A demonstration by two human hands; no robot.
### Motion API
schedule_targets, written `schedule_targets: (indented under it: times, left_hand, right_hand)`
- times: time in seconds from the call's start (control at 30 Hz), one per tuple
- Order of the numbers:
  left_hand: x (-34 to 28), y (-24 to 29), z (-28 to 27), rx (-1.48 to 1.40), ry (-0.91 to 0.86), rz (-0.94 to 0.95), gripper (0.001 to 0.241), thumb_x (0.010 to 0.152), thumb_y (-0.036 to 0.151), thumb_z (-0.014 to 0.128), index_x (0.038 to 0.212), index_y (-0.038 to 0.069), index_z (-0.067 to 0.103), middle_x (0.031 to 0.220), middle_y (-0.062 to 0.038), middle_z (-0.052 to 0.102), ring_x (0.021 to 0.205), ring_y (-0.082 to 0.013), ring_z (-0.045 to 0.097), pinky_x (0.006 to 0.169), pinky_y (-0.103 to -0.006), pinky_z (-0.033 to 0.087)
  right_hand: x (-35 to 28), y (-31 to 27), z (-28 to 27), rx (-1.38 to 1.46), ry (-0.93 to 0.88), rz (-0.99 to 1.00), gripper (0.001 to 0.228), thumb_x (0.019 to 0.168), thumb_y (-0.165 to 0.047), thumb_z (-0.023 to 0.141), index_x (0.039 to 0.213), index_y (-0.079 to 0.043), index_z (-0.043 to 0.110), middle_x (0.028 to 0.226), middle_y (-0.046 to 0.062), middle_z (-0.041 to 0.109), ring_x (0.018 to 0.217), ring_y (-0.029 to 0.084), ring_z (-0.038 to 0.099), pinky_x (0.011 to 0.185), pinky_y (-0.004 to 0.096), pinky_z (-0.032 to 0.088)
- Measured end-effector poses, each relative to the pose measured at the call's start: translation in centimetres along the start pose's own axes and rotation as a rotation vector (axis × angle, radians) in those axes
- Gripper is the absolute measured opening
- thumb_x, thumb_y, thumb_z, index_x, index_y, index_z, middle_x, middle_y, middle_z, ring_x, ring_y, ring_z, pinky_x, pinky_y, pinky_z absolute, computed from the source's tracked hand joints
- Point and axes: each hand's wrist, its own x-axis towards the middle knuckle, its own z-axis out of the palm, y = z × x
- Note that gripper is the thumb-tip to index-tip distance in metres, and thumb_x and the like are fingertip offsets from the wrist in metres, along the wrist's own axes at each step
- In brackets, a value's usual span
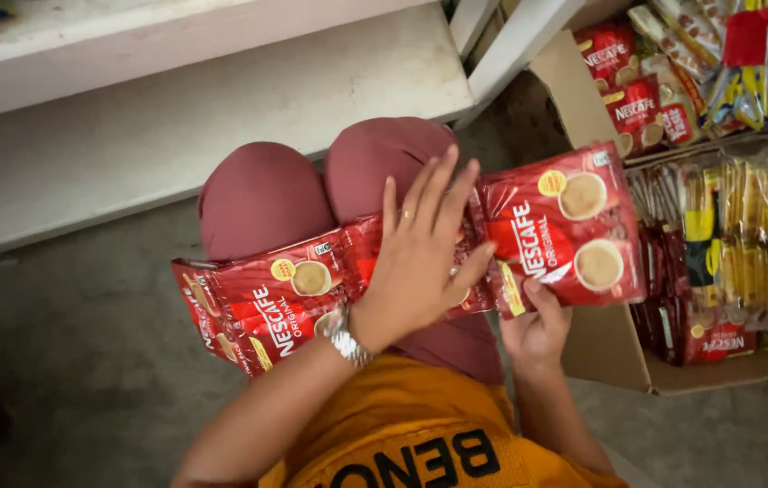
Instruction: The recorder is sitting on the floor and organizing packets of coffee and cereal drinks from a cardboard box onto a low shelf.
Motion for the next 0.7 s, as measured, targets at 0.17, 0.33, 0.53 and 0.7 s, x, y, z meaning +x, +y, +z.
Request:
schedule_targets:
  times: [0.17,0.33,0.53,0.7]
  left_hand:
    - [1.3,-1.8,2.0,-0.026,-0.047,-0.011,0.068,0.100,0.036,0.066,0.155,0.006,0.040,0.154,-0.010,0.048,0.146,-0.0254,0.044,0.131,-0.0630,0.013]
    - [-0.1,-1.3,-0.8,0.062,0.012,0.045,0.066,0.094,0.026,0.067,0.152,0.005,0.043,0.154,-0.012,0.049,0.145,-0.0289,0.044,0.127,-0.0613,0.016]
    - [-8.9,-3.8,-7.9,-0.044,0.203,-0.129,0.068,0.088,0.013,0.076,0.150,0.011,0.047,0.156,-0.014,0.047,0.151,-0.0345,0.041,0.127,-0.0522,0.024]
    - [-21.0,-9.4,-5.5,-0.040,0.630,-0.447,0.069,0.096,0.013,0.071,0.155,0.002,0.037,0.164,-0.019,0.035,0.155,-0.0337,0.033,0.130,-0.0456,0.024]
  right_hand:
    - [-1.3,3.4,-4.2,-0.730,0.024,-0.114,0.029,0.106,0.012,0.056,0.134,0.007,0.056,0.119,0.014,0.058,0.108,0.027,0.058,0.097,0.046,0.050]
    - [1.8,1.7,0.9,-0.232,0.109,0.008,0.054,0.093,0.008,0.059,0.144,-0.003,0.047,0.134,0.011,0.062,0.122,0.025,0.062,0.106,0.043,0.052]
    - [4.6,0.9,-7.2,0.165,0.129,0.180,0.038,0.104,-0.006,0.064,0.141,0.001,0.055,0.128,0.016,0.068,0.117,0.030,0.067,0.107,0.045,0.053]
    - [5.0,-1.2,-3.8,0.164,0.233,0.134,0.032,0.104,-0.009,0.064,0.133,0.004,0.061,0.125,0.016,0.071,0.116,0.029,0.069,0.106,0.044,0.054]
